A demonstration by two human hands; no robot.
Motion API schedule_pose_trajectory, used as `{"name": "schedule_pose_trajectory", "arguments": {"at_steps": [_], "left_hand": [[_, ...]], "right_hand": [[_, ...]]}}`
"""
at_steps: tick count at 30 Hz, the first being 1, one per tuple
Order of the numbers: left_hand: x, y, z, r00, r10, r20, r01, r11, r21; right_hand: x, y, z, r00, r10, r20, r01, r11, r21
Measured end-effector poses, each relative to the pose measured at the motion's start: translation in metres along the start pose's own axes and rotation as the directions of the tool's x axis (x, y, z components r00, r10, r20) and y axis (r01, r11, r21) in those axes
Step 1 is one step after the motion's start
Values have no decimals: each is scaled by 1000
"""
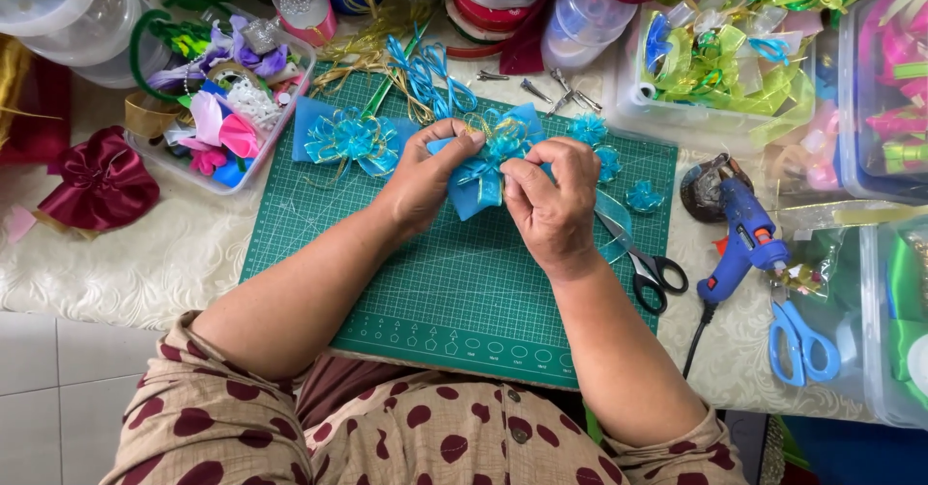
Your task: Assembling decorative blue ribbon bows by folding and tying them with gold wire on a craft table.
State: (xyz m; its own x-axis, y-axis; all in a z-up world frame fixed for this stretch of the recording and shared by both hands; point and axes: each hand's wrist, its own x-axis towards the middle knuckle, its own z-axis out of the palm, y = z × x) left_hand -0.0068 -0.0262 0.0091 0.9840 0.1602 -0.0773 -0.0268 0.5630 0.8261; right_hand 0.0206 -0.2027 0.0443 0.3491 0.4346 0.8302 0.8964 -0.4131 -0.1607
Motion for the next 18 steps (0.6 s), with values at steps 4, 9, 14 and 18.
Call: {"name": "schedule_pose_trajectory", "arguments": {"at_steps": [4,9,14,18], "left_hand": [[6,-12,-12,988,119,94,-134,975,177],[-6,3,-1,994,87,67,-98,977,188],[-10,8,8,999,47,11,-48,979,198],[-11,6,7,998,39,42,-48,968,247]], "right_hand": [[0,-3,1,999,33,-10,-33,999,1],[0,-6,-4,997,79,-1,-79,994,80],[9,-1,-24,979,202,-19,-194,958,210],[9,6,-27,970,235,54,-241,938,248]]}}
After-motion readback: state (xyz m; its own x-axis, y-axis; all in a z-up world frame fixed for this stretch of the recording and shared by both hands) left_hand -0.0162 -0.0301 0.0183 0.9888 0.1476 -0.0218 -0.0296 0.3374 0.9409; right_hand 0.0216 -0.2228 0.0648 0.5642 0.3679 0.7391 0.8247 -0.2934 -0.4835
